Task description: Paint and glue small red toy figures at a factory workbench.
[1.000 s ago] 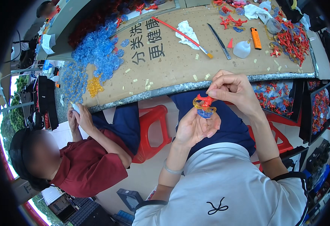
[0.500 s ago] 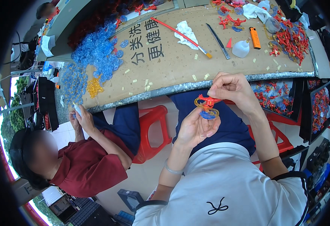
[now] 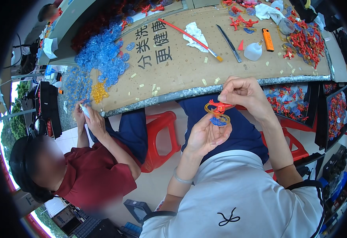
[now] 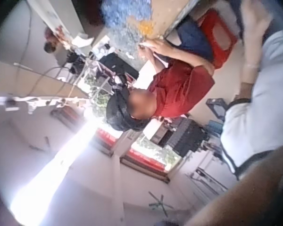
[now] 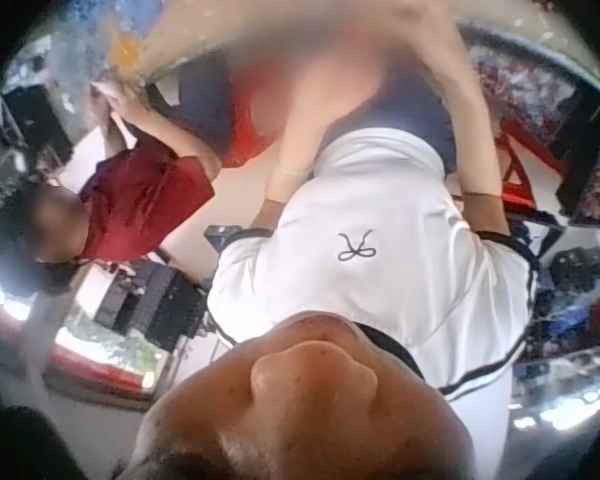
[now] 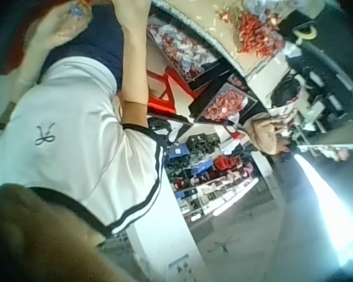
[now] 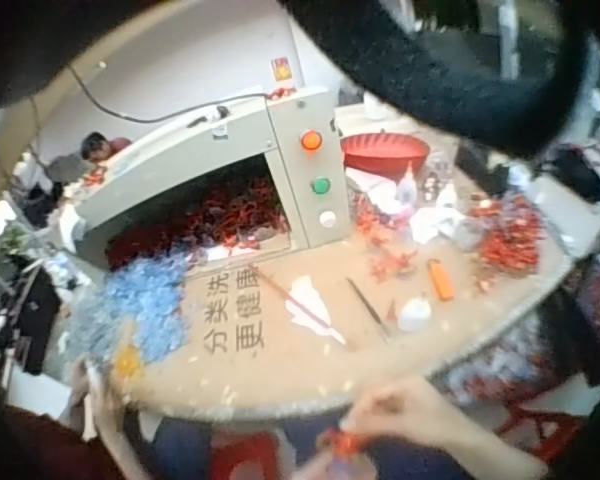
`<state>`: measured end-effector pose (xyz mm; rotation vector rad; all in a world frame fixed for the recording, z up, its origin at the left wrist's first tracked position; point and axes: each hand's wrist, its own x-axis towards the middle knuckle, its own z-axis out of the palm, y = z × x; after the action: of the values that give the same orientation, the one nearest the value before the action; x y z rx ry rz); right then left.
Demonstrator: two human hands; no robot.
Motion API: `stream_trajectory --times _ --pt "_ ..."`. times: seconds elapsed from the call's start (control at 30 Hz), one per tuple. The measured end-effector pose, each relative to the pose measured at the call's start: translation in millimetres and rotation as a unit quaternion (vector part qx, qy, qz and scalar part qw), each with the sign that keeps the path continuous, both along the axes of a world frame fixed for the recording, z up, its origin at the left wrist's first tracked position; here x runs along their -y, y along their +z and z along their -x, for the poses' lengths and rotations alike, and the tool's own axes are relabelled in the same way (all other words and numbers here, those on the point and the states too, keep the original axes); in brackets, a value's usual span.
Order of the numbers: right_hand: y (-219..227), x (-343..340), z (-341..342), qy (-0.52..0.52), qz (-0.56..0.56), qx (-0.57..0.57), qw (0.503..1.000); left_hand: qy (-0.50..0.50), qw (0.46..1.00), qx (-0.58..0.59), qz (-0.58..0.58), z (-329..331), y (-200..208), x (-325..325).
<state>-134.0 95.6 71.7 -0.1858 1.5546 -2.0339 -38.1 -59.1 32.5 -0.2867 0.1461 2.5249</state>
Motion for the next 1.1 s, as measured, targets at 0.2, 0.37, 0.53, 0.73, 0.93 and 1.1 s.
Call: stream_trajectory --times 0.2,0.37,0.53,0.73,0.93,1.1 --pt "1.3 -0.1 0.2 -0.008 0.008 -0.031 0.999 0.022 0.999 -0.010 0.024 3.2 7.7 -1.8" --pt "1.3 -3.7 2.4 -0.003 -0.042 -0.124 0.991 0.086 0.980 -0.065 0.167 5.4 15.7 -7.2" --pt "2.4 -7.2 3.0 -0.021 -0.087 -0.177 0.980 0.165 0.846 -0.142 0.486 4.8 17.2 -7.1" --pt "3.3 -7.5 1.1 -0.022 -0.110 -0.142 0.983 0.254 0.781 -0.146 0.552 5.4 22.5 -12.4" --pt "2.0 -7.7 2.7 -0.020 -0.121 -0.129 0.984 0.263 0.684 -0.205 0.648 5.2 23.3 -11.3" --pt "4.2 -5.5 4.1 -0.017 -0.122 -0.119 0.985 0.293 0.641 -0.218 0.675 6.9 23.6 -12.4"
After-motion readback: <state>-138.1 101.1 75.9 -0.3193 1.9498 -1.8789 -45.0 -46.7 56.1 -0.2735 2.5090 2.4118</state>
